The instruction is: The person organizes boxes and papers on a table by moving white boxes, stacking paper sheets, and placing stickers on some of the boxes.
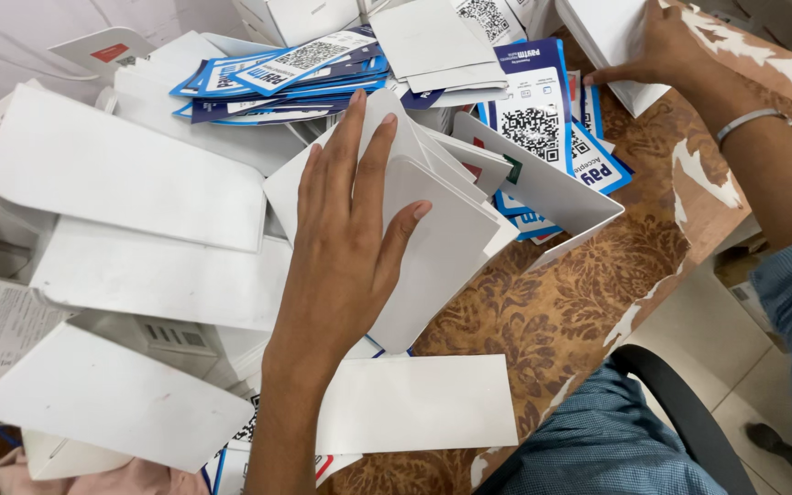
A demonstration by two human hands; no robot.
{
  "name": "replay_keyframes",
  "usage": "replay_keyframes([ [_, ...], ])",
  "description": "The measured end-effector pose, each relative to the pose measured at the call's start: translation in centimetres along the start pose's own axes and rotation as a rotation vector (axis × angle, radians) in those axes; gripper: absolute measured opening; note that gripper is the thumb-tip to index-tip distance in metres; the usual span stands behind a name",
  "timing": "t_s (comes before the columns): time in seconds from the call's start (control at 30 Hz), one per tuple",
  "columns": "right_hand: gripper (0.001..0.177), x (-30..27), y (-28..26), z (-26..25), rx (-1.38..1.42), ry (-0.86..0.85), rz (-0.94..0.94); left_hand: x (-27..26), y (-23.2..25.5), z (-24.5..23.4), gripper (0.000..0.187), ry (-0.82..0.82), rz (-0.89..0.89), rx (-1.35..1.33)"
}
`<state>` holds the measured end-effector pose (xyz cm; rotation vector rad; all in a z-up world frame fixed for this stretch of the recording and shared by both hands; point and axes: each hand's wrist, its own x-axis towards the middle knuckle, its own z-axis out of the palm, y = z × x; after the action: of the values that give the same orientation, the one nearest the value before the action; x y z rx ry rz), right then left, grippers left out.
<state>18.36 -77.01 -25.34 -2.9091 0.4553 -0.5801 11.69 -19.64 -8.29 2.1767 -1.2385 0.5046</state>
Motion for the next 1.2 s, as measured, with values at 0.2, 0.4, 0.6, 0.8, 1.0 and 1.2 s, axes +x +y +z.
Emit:
replay_keyframes([
  [0.2,0.074,-7.5,-19.1,-12.4,0.116,0.283,-0.361,-1.2,-0.2,-3.4,0.061,0.024,-0.070,0.075],
  [0.4,0.075,-16.7,-33.9,-22.3,0.229,0.136,-0.838,-3.1,-0.3,-6.5,0.060,0.107,-0.084,0.143],
  [0.6,0.118,-20.5,-40.2,-16.2,0.182,-0.229,-1.201,-5.4,0.4,-10.1,0.055,0.168,-0.148,0.187],
  [0.8,0.099,-18.8,-43.6,-12.6,-0.185,-0.492,-1.073,-7.1,0.6,-12.7,0.050,0.239,-0.210,0.172],
  [1.0,0.088,-18.8,-47.5,-13.2,-0.269,-0.544,-1.032,-8.1,0.6,-13.8,0.051,0.280,-0.253,0.256],
  [1.2,0.111,-18.1,-50.7,-15.7,-0.276,-0.846,-0.827,-8.7,0.9,-14.5,0.054,0.294,-0.293,0.270],
])
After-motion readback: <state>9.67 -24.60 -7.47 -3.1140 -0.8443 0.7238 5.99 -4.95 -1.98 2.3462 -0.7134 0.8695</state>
